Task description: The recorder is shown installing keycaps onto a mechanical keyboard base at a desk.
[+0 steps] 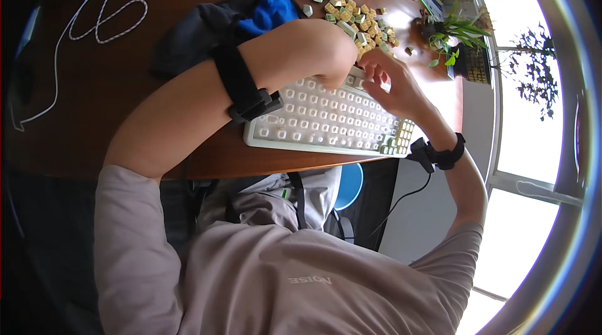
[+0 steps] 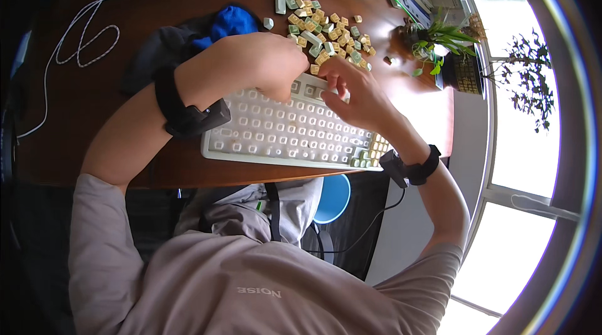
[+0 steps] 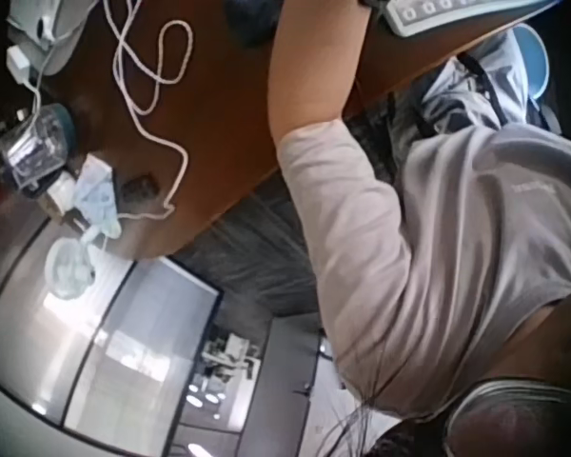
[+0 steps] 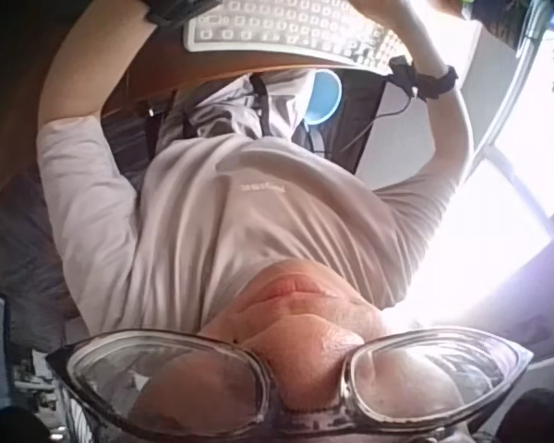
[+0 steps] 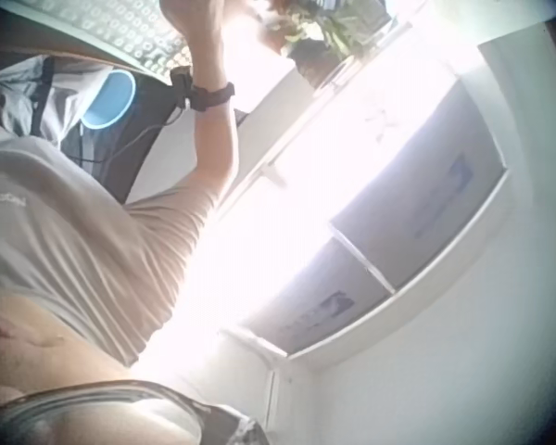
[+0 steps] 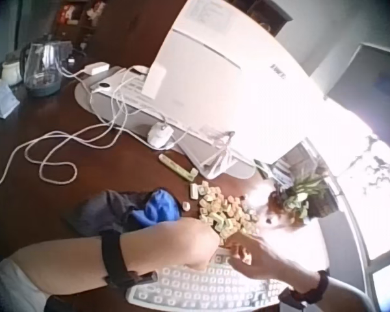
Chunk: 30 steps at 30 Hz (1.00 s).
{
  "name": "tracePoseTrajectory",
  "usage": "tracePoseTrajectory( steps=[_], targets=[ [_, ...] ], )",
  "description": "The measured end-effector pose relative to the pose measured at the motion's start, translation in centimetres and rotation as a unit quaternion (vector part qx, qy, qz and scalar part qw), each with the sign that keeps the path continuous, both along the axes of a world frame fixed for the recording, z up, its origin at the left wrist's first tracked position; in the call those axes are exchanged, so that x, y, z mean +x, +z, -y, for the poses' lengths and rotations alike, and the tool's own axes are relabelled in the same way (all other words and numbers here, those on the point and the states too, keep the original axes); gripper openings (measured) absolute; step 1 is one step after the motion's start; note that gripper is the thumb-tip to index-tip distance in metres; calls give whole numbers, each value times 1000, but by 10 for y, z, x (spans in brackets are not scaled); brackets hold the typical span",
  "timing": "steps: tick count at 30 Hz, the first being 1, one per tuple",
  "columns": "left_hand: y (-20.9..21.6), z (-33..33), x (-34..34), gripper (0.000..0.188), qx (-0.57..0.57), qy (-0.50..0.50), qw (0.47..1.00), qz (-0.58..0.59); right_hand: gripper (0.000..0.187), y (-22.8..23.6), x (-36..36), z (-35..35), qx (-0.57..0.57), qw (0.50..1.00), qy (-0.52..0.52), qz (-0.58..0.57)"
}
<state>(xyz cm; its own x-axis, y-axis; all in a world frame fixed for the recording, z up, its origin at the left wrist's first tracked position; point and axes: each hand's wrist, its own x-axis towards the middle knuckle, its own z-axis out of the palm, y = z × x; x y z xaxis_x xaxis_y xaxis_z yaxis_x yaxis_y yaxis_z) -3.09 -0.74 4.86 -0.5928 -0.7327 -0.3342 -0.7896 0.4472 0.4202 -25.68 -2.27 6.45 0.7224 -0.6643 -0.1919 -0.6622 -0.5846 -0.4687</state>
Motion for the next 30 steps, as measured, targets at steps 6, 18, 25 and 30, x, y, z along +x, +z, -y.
tracePoseTrajectory(
  steps=[6, 18, 25, 30],
  targets=[
    [2, -1, -1, 29, -5, -14, 1000, -10, 30, -7, 3, 0, 28, 992, -99, -69],
    [-6, -4, 3, 39, -56, 4, 997, -57, 30, -11, 26, 17, 94, 955, -212, -183],
    [-6, -2, -3, 44, -80, 14, 993, -80, 36, -19, 25, 24, 60, 959, -173, -218],
    [-2, 0, -4, 44, -88, -10, 996, -24, 40, -23, 21, 25, 24, 954, -152, -258]
  ],
)
